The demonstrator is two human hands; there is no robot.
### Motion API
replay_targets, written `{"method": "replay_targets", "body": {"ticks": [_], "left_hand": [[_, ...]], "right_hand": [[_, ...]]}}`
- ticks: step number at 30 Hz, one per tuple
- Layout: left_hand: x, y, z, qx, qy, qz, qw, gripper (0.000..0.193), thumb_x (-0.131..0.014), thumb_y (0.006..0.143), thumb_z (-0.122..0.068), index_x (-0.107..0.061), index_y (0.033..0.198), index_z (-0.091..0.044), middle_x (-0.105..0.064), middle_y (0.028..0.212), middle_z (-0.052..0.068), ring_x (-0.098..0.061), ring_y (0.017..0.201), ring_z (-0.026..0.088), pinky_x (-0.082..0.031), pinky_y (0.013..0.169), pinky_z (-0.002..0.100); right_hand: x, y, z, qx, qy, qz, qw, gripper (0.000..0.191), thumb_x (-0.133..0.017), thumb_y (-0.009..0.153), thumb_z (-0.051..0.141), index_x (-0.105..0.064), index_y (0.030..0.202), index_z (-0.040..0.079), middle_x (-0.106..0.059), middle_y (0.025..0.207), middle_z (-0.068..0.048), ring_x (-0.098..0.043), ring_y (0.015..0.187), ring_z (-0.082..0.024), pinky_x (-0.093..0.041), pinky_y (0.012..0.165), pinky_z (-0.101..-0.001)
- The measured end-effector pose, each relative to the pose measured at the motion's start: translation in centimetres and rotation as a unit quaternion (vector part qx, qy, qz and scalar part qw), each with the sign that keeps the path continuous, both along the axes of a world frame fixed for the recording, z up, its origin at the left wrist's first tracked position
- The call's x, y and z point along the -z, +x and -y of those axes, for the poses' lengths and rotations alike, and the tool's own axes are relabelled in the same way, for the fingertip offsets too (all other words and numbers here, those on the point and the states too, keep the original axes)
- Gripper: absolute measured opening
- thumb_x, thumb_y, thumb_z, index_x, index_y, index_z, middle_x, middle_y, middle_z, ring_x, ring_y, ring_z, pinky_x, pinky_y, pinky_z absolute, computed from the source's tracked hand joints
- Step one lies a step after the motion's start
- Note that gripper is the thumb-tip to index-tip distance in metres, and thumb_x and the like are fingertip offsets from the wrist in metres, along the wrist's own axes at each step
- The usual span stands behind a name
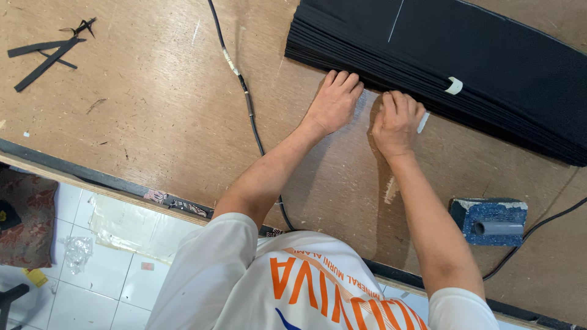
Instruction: The person aligns a stack of black fabric pieces on a wooden table, then uses an angle grinder to cut along a marked line. The person repeatedly adjusts the fabric stack and uses a blue weight to hold it in place while cutting.
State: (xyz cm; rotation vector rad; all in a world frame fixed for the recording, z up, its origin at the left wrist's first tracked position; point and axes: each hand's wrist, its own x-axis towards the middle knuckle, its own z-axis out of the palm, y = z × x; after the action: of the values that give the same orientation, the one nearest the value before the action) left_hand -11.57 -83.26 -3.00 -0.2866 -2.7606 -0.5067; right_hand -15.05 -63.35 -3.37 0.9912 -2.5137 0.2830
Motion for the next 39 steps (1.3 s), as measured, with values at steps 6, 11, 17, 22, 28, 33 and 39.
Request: {"method": "replay_targets", "body": {"ticks": [6,11,17,22,28,33,39], "left_hand": [[0.5,-0.1,-0.1,-0.007,0.016,0.006,1.000,0.026,-0.060,0.094,-0.007,-0.072,0.116,0.000,-0.055,0.108,0.010,-0.052,0.108,0.026,-0.039,0.110,0.047],[0.7,0.1,0.0,-0.012,0.010,-0.013,1.000,0.034,-0.061,0.092,-0.006,-0.065,0.125,0.000,-0.055,0.112,0.011,-0.053,0.108,0.026,-0.041,0.109,0.045],[0.9,0.4,0.2,-0.017,0.028,-0.053,0.998,0.044,-0.062,0.092,-0.003,-0.056,0.136,0.001,-0.055,0.129,0.017,-0.055,0.116,0.028,-0.041,0.108,0.046],[0.9,0.5,0.1,-0.026,0.024,-0.065,0.997,0.046,-0.062,0.090,-0.003,-0.057,0.136,0.001,-0.055,0.134,0.018,-0.055,0.118,0.029,-0.041,0.108,0.047],[0.3,0.6,0.1,-0.020,0.035,-0.014,0.999,0.043,-0.062,0.088,-0.002,-0.060,0.131,0.001,-0.056,0.122,0.013,-0.053,0.110,0.027,-0.041,0.105,0.045],[-0.3,0.6,0.2,-0.022,0.033,0.032,0.999,0.039,-0.061,0.090,-0.004,-0.063,0.128,0.000,-0.055,0.116,0.010,-0.050,0.107,0.027,-0.040,0.105,0.044],[-0.7,0.5,0.1,-0.023,0.018,0.030,0.999,0.035,-0.061,0.091,-0.008,-0.066,0.125,-0.003,-0.055,0.114,0.010,-0.050,0.107,0.028,-0.037,0.108,0.048]], "right_hand": [[1.0,0.0,-0.5,0.035,0.023,0.019,0.999,0.030,-0.068,0.096,0.008,-0.070,0.126,0.004,-0.061,0.122,-0.008,-0.053,0.119,-0.026,-0.033,0.105,-0.0487],[0.8,0.0,-0.4,0.035,0.046,0.050,0.997,0.030,-0.068,0.094,0.007,-0.072,0.123,0.005,-0.056,0.117,-0.010,-0.049,0.114,-0.027,-0.033,0.101,-0.0487],[0.4,0.3,0.0,0.033,0.042,0.069,0.996,0.029,-0.067,0.094,0.005,-0.072,0.122,0.004,-0.051,0.118,-0.013,-0.048,0.115,-0.030,-0.033,0.102,-0.0505],[0.3,0.6,0.1,0.022,0.045,0.037,0.998,0.029,-0.066,0.091,0.005,-0.071,0.120,0.003,-0.050,0.131,-0.015,-0.045,0.124,-0.033,-0.033,0.106,-0.0521],[0.3,0.7,0.1,0.014,0.040,0.026,0.999,0.030,-0.065,0.090,0.004,-0.071,0.119,0.001,-0.052,0.131,-0.013,-0.047,0.122,-0.031,-0.033,0.105,-0.0500],[0.2,0.7,0.1,0.013,0.036,0.042,0.998,0.031,-0.065,0.090,0.005,-0.068,0.121,0.002,-0.054,0.122,-0.013,-0.050,0.115,-0.030,-0.034,0.101,-0.0495],[-0.1,0.8,0.4,0.030,0.043,0.050,0.997,0.039,-0.065,0.092,0.005,-0.063,0.130,0.003,-0.051,0.119,-0.014,-0.048,0.116,-0.031,-0.033,0.101,-0.0520]]}}
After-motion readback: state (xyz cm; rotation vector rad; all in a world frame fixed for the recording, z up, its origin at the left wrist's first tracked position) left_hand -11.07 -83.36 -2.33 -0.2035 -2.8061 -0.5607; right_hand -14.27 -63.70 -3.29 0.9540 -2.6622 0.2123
